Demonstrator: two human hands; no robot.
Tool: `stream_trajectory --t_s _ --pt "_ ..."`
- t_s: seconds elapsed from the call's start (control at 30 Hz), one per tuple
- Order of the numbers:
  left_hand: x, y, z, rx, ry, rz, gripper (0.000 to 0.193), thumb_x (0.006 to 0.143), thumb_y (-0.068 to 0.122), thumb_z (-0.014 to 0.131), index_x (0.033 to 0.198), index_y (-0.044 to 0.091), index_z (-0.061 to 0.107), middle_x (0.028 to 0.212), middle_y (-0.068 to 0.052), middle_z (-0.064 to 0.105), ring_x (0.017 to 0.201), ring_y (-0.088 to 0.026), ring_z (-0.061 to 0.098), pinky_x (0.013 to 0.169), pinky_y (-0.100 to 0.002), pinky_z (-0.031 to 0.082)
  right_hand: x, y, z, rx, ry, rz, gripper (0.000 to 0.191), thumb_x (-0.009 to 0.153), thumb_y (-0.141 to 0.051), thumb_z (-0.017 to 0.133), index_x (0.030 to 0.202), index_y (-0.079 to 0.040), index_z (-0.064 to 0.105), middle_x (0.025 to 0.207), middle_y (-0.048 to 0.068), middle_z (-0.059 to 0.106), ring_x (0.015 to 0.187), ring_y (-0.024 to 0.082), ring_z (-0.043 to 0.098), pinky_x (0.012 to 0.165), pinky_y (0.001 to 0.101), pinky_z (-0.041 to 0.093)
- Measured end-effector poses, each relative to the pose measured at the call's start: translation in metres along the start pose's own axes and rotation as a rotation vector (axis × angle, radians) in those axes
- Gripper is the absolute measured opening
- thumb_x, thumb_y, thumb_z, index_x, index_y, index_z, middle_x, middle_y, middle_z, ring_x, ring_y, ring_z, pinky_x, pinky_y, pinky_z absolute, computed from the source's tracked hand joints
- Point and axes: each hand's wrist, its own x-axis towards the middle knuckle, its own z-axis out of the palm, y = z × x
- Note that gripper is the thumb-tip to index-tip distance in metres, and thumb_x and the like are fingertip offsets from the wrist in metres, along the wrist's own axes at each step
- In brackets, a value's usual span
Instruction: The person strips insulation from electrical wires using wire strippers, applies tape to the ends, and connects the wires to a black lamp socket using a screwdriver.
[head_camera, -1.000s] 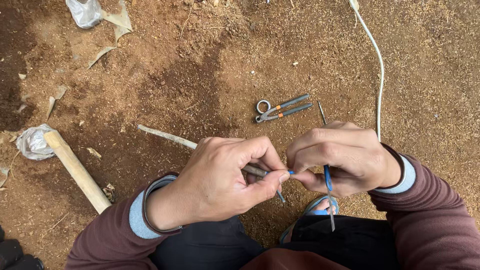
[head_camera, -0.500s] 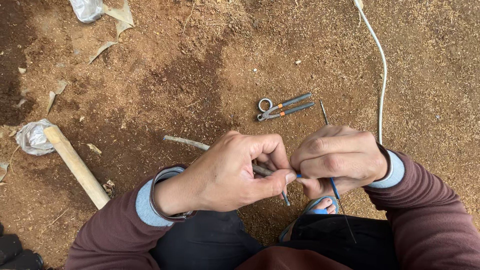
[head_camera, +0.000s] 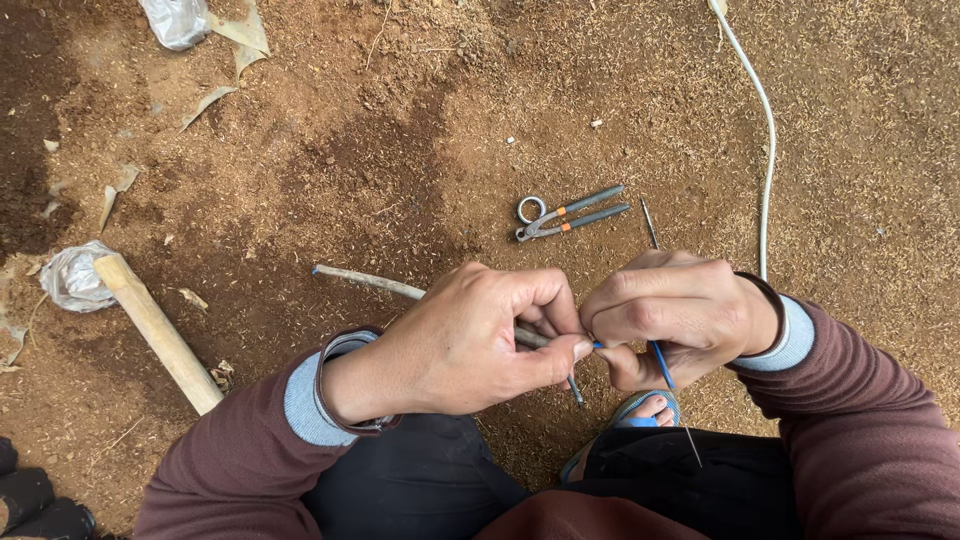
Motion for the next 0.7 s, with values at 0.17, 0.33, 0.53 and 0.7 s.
stream_trajectory --t_s 0.17,0.33,0.53,0.7 --pt "-0.002 0.001 -0.004 0.010 0.041 0.036 0.015 0.091 0.019 0.073 0.088 0.005 0.068 0.078 -0.004 0.079 0.075 -0.010 0.080 0.068 -0.026 0.064 -0.012 -0.002 -0.013 -0.004 0.135 0.098 0.005 0.089 0.000 0.067 0.089 -0.004 0.069 0.086 0.014 0.076 0.059 0.009 0.067 0.050 0.0236 0.054" --pt "-0.012 0.003 -0.007 -0.097 0.147 0.094 0.012 0.093 0.014 0.072 0.096 0.004 0.067 0.088 -0.004 0.080 0.082 -0.010 0.080 0.074 -0.025 0.066 -0.005 -0.024 -0.041 -0.127 0.210 0.246 0.019 0.090 -0.015 0.074 0.094 0.000 0.064 0.086 0.011 0.073 0.075 0.017 0.076 0.063 0.0264 0.060" --pt "-0.007 0.006 0.005 0.088 0.277 0.197 0.014 0.095 0.017 0.074 0.099 0.005 0.068 0.085 -0.001 0.078 0.077 -0.008 0.079 0.068 -0.024 0.065 0.012 -0.030 -0.019 -0.158 0.239 0.299 0.023 0.087 -0.015 0.081 0.101 0.000 0.070 0.094 0.014 0.075 0.083 0.020 0.078 0.069 0.0264 0.060" --pt "-0.007 0.006 0.006 0.208 0.314 0.286 0.014 0.094 0.016 0.075 0.098 0.006 0.068 0.082 -0.001 0.076 0.073 -0.010 0.078 0.065 -0.024 0.063 0.020 -0.037 -0.017 -0.200 0.217 0.302 0.018 0.087 -0.003 0.081 0.101 0.001 0.070 0.093 0.014 0.073 0.083 0.019 0.076 0.069 0.0280 0.061"
